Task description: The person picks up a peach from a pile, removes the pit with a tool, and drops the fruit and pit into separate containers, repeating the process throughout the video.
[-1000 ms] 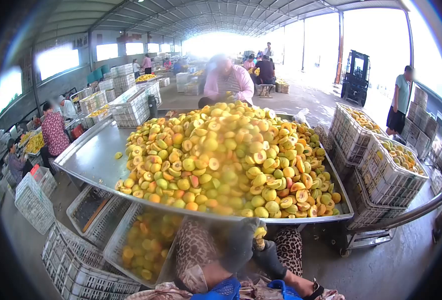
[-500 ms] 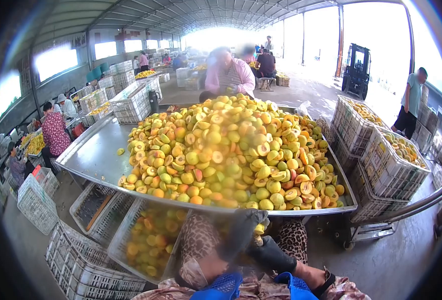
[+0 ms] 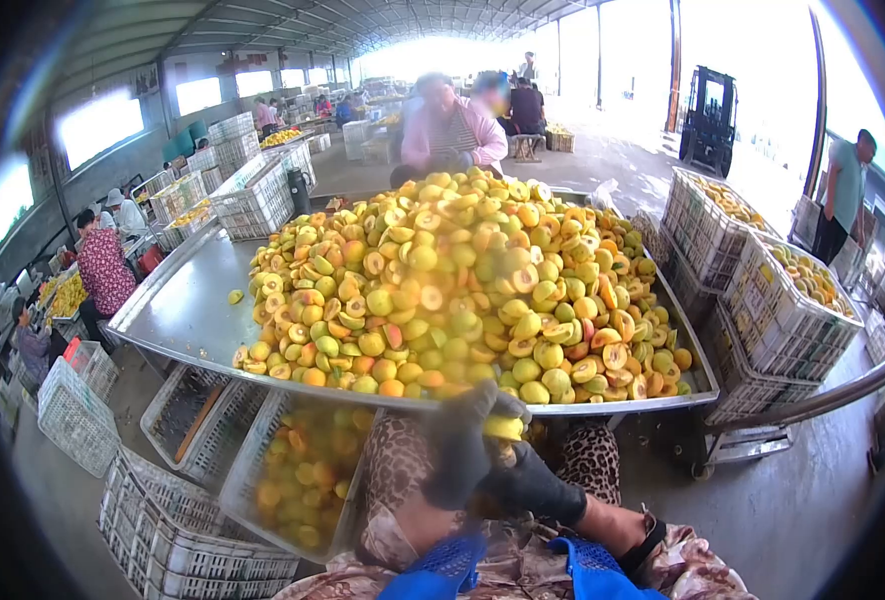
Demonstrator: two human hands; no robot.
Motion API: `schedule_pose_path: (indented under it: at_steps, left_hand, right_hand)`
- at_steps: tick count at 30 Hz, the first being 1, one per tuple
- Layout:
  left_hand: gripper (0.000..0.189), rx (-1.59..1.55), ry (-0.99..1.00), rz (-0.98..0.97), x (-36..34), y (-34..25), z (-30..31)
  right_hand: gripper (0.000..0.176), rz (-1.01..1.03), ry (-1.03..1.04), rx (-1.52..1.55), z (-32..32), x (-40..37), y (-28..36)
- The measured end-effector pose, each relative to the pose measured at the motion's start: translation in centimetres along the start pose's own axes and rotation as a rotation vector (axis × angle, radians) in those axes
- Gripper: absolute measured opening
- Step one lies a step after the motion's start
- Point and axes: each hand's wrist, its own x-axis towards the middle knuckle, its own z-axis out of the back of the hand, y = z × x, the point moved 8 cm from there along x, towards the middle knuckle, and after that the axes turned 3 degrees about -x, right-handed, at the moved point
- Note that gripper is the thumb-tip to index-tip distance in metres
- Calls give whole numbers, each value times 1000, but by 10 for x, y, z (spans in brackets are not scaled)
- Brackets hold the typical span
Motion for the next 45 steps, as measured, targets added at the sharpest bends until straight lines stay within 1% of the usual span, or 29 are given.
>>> schedule_pose_path:
  at_steps: [1,2,3,5,7,8,9,11,12,14,15,16,17,19,22,25,26,29,30,32,33,34,35,36,37,39,42,44,45]
  left_hand:
    - [41,-38,46,-46,3,-4,0]
    - [42,17,108,-168,3,-8,-6]
    - [35,142,146,-224,3,-13,-10]
    - [27,122,165,-400,-4,-18,-17]
    - [24,-26,186,-336,4,-5,-20]
    - [23,-110,200,-296,7,-2,-20]
    - [28,55,152,-80,12,2,-15]
    - [30,-51,276,-22,15,20,-15]
    - [29,14,252,-80,16,18,-12]
    - [27,137,218,-154,10,22,-11]
    - [27,260,157,-291,5,11,-12]
    - [28,373,114,-418,-2,-4,-18]
    - [28,477,78,-537,-12,-13,-23]
    - [32,418,70,-392,-9,-5,-16]
    - [38,130,358,-66,-3,9,-18]
    - [41,150,470,-16,-16,28,-13]
    - [44,93,376,63,-21,27,-3]
    - [40,-115,-44,17,-10,23,71]
    - [35,9,-255,-50,-16,15,114]
    - [34,423,-500,-156,-18,0,194]
    - [35,717,-536,-191,-14,-4,227]
    - [36,1010,-563,-229,-4,-12,233]
    - [34,1236,-448,-372,9,-14,221]
    - [35,1452,-328,-512,26,-12,201]
    - [38,1661,-201,-647,40,-3,178]
    - [42,1385,-22,-561,87,22,128]
    - [57,1585,162,-514,157,90,96]
    - [65,1698,296,-508,212,142,99]
    - [62,1648,418,-408,242,185,122]
  right_hand:
    - [30,-28,48,75,-5,0,5]
    - [26,103,6,-98,1,2,1]
    - [25,173,-73,-91,6,2,1]
    - [24,298,-226,-66,14,-1,4]
    - [27,332,-253,-62,13,-3,8]
    - [31,147,-155,148,8,0,-6]
    - [32,125,-67,114,5,-3,-5]
    - [36,106,107,35,4,-2,2]
    - [40,282,127,-219,3,-3,20]
    - [43,188,141,-108,10,4,-5]
    - [45,133,119,-44,16,5,-23]
    - [45,340,88,-188,15,4,-20]
    - [43,314,69,-168,12,4,-30]
    - [37,134,116,-92,12,-2,-29]
    - [31,-62,380,67,-5,-10,-45]
    - [32,-236,622,106,-18,-16,-73]
    - [25,-132,543,104,-23,-11,-67]
    - [17,140,400,71,-33,10,-61]
    - [14,125,369,-36,-25,12,-47]
    - [14,26,260,172,-4,15,-65]
    - [15,-29,210,279,3,11,-80]
    - [15,-56,143,-227,12,11,-103]
    - [16,-85,62,-731,22,12,-131]
    - [17,105,75,-753,16,8,-160]
    - [16,14,103,-523,20,12,-162]
    - [15,-170,158,-59,17,10,-152]
    - [8,-174,166,-58,32,-1,-162]
    - [12,-144,72,11,37,-11,-184]
    - [16,-86,16,2,39,-18,-205]
